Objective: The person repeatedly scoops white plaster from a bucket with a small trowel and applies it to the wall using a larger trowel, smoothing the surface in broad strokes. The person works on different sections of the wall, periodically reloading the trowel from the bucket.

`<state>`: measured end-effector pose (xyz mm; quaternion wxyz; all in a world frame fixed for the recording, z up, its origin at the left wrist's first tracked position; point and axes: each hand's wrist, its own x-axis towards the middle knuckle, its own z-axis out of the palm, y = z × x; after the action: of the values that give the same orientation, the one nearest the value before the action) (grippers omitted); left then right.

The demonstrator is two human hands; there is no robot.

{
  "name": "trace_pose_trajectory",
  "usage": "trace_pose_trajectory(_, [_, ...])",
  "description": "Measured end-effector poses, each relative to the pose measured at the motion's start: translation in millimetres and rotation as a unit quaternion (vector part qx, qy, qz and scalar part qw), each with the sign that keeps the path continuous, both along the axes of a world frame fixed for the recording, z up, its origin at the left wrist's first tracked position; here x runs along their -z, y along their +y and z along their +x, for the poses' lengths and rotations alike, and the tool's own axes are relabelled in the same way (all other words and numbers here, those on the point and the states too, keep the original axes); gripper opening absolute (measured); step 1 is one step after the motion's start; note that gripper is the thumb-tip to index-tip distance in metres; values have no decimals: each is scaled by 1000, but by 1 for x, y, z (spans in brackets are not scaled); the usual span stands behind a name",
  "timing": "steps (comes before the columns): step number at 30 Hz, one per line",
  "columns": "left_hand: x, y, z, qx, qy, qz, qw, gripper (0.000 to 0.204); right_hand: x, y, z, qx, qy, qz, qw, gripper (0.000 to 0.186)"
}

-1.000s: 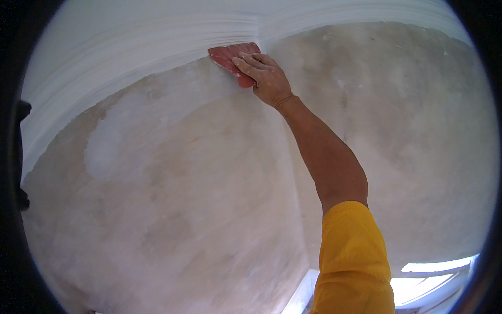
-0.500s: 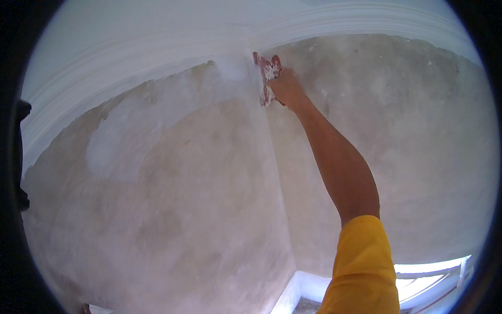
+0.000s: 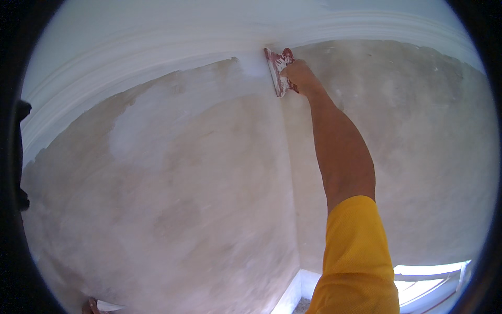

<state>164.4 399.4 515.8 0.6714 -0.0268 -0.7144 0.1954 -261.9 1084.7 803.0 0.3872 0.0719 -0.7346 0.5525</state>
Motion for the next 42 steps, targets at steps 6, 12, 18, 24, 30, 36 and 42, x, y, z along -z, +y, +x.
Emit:
trace_pose_trajectory(6, [3, -5, -17, 49, -8, 15, 999, 38, 0, -22, 49, -22, -10, -12, 1000, 21])
trace_pose_trajectory(12, [-16, -33, -123, 149, -48, 8, 988, 40, 8, -46, 37, -6, -22, -24, 999, 19])
trace_pose_trajectory(18, [-20, -4, -123, 192, -65, -8, 979, 45, 16, -68, 41, -32, -38, 1, 999, 21])
trace_pose_trajectory(24, [-29, 47, -126, 239, -81, -19, 967, 46, 14, -58, 61, -70, -55, 32, 995, 23])
trace_pose_trajectory(30, [-34, 128, -147, 257, -107, -4, 960, 38, 10, -42, 71, -123, -28, 33, 991, 19])
trace_pose_trajectory(36, [-70, 217, -178, 291, -69, -19, 954, 33, 8, -35, 74, -76, 2, 177, 981, 33])
trace_pose_trajectory(42, [-76, 302, -234, 325, -146, 48, 933, 36, 39, -26, 66, -3, 147, 362, 921, 51])
